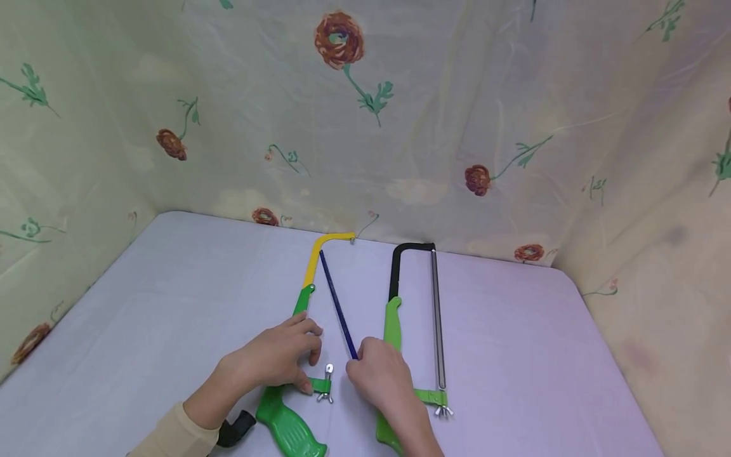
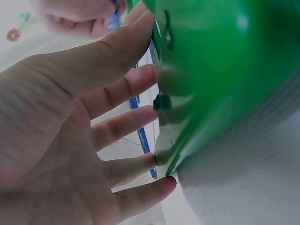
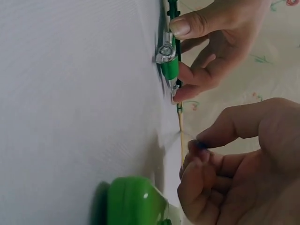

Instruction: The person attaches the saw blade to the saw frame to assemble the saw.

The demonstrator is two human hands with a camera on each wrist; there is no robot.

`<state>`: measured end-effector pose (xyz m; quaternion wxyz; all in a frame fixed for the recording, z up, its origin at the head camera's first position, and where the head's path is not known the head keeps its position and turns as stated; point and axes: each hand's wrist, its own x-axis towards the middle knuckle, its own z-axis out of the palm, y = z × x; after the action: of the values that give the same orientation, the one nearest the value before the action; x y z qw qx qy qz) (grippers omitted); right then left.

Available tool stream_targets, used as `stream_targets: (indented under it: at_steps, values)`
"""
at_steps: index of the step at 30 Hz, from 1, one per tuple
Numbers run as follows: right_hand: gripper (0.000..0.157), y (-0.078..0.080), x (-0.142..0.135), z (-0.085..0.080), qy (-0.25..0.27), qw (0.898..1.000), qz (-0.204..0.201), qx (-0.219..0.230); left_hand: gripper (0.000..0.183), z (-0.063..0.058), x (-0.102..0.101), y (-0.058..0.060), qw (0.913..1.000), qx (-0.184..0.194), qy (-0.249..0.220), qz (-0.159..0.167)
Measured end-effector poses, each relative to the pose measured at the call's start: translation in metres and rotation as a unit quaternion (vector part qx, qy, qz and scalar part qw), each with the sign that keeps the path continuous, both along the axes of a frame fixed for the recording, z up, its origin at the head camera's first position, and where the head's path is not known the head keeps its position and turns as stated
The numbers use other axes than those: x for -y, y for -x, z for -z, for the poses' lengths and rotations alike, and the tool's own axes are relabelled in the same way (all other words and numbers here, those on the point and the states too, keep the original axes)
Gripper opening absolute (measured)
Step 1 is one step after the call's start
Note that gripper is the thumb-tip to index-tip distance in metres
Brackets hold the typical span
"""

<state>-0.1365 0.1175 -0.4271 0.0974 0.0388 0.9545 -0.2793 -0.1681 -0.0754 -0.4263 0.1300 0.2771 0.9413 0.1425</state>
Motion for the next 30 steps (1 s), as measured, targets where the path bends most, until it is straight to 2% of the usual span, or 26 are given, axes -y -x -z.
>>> stream_targets:
  at_steps: [3, 8, 15, 24, 30]
  values:
    - [0.006, 0.002, -0.001, -0.002, 0.052, 0.999, -0.001, 0.008, 0.032, 0.001, 0.0, 0.0, 1.0, -0.002, -0.004, 0.001]
    - [0.003, 0.002, -0.005, -0.006, 0.135, 0.99, -0.013, 0.036, 0.032, 0.001, 0.0, 0.0, 1.0, -0.004, -0.004, 0.0]
    - [0.004, 0.002, -0.009, -0.012, 0.164, 0.986, -0.027, 0.032, 0.032, -0.001, 0.0, -0.001, 1.0, 0.004, -0.004, -0.003]
    - [0.005, 0.006, -0.014, -0.011, 0.199, 0.98, -0.003, 0.013, 0.031, -0.001, 0.0, -0.001, 0.9999, 0.011, -0.001, -0.005]
    - [0.007, 0.012, -0.02, -0.005, 0.289, 0.956, 0.046, 0.012, 0.032, 0.002, 0.0, 0.0, 1.0, 0.006, 0.001, -0.001]
